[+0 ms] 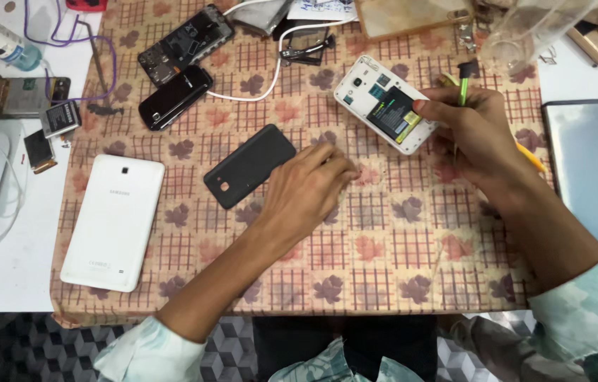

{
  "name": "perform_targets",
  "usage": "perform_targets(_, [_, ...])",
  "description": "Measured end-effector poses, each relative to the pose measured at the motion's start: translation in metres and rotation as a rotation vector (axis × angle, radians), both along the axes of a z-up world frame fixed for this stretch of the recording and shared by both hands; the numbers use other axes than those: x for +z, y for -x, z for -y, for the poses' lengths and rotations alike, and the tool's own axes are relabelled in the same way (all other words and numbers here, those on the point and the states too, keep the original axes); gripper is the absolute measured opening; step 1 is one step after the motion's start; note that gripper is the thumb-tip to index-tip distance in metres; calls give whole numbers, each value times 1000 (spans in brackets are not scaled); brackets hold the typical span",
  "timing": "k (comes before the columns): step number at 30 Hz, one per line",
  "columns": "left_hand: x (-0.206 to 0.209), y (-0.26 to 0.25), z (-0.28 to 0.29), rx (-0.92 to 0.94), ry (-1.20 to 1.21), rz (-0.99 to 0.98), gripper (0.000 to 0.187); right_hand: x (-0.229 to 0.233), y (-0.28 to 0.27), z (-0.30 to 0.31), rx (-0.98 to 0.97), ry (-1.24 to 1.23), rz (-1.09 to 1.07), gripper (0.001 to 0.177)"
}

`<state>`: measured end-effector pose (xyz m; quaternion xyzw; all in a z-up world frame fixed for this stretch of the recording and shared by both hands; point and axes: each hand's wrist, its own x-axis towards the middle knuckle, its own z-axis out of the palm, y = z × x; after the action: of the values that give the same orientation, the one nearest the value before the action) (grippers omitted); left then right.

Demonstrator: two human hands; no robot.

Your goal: The person disassembles a white smartphone, removes the battery and internal frame, and then uses a toothbrush to clean the motherboard and other internal components. The person handles the phone parts and tools on a cluttered workbench.

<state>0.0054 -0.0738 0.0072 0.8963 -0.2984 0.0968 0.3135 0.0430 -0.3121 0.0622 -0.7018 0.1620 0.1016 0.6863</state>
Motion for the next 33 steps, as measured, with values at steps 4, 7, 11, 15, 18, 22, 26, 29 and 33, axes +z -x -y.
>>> perform_targets(4, [-5, -15, 26, 12, -16, -30, 13, -4, -2, 3, -15, -20, 5, 20])
perform_targets(7, [-9, -19, 34, -30, -10, -28, 12, -9, -3, 5, -20, -42, 7, 21])
perform_targets(11, [-14, -20, 36, -60, -60, -18, 12, -12, -6, 9, -15, -30, -13, 21])
perform_targets(15, [-17, -20, 36, -122, -99, 98, 13, -14, -7, 9, -13, 27, -20, 20])
perform_targets(18, [-20, -22, 39, -150, -102, 131, 12, -17, -7, 9, 4, -20, -12, 20])
perform_targets(22, [-19, -26, 44, -187, -229, 147, 12, -18, -7, 9, 16, -30, 33, 19])
perform_targets(26, [-10, -25, 50, -188, -359, 244, 12, -13, -5, 6, 40, -33, 41, 16])
perform_targets(29, [-1, -17, 32, -159, -334, 195, 12, -7, -1, 1, 37, 54, 8, 17])
perform_targets(33, [14, -6, -36, 24, -271, 68, 15, -5, 0, -1, 35, 77, -20, 19])
